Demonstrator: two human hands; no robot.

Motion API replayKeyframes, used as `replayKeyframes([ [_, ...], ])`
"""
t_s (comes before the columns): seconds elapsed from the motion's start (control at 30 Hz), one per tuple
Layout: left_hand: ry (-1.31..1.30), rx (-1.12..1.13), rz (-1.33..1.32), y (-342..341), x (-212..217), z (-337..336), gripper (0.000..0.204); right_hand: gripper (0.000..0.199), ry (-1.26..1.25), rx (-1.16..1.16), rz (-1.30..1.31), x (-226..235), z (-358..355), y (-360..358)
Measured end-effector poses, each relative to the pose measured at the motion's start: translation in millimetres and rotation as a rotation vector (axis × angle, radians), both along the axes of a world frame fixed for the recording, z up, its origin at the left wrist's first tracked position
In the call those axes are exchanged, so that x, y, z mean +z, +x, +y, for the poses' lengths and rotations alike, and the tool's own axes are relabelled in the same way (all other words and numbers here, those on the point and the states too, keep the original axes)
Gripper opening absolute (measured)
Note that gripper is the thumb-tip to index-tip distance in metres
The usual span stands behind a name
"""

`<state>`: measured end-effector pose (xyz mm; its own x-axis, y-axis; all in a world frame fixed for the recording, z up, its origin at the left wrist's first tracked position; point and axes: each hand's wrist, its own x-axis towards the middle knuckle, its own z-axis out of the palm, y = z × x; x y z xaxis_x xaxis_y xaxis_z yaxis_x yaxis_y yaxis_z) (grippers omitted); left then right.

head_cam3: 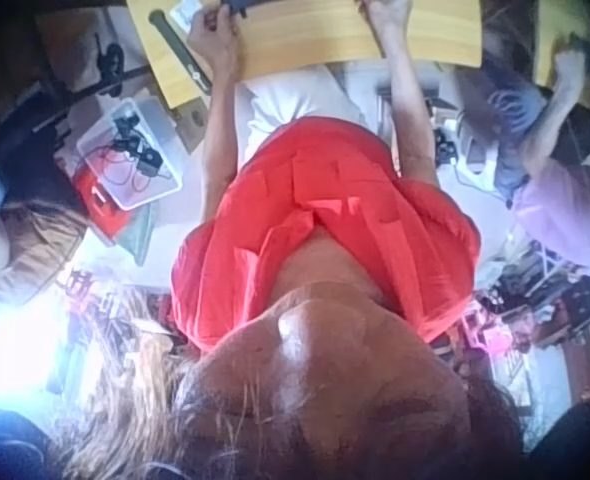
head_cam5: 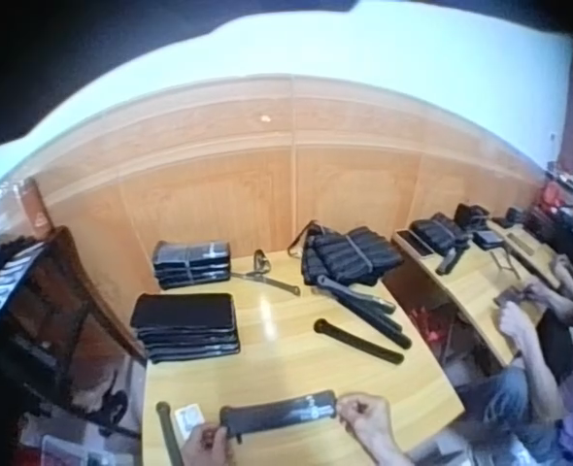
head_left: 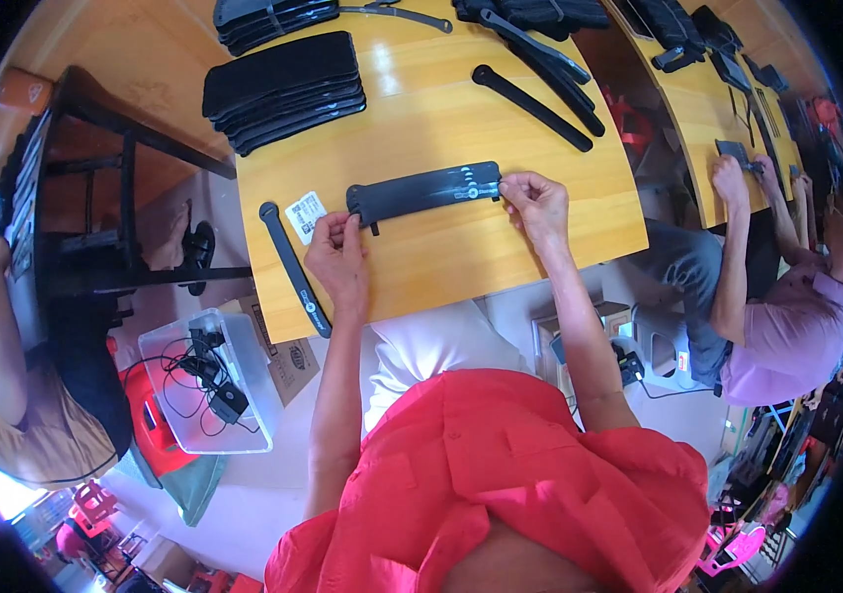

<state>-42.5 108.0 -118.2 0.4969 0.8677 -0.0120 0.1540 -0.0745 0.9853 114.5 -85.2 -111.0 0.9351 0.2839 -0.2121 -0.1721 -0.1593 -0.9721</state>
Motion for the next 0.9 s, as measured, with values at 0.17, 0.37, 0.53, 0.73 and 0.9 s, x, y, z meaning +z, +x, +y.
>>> replayKeyframes([
  [0.17,0.027,-0.006,0.015,1.3,2.9,-0.9,0.005,0.006,-0.009,-0.003,-0.018,0.8,0.1,0.2],
  [0.37,0.014,0.000,0.042,0.1,0.4,0.8,0.006,0.006,0.002,0.002,-0.015,-2.1,2.0,0.1],
  [0.53,0.004,0.003,0.014,1.2,1.7,-0.5,0.006,0.005,-0.014,-0.021,0.003,-0.1,2.1,-0.4],
  [0.73,-0.004,-0.002,0.011,1.4,2.1,-1.0,0.006,0.003,-0.019,-0.019,-0.010,2.0,2.9,-0.8],
  [0.9,0.001,0.000,0.013,1.2,2.1,-1.2,0.006,0.003,-0.036,-0.028,-0.022,3.8,4.3,-2.2],
])
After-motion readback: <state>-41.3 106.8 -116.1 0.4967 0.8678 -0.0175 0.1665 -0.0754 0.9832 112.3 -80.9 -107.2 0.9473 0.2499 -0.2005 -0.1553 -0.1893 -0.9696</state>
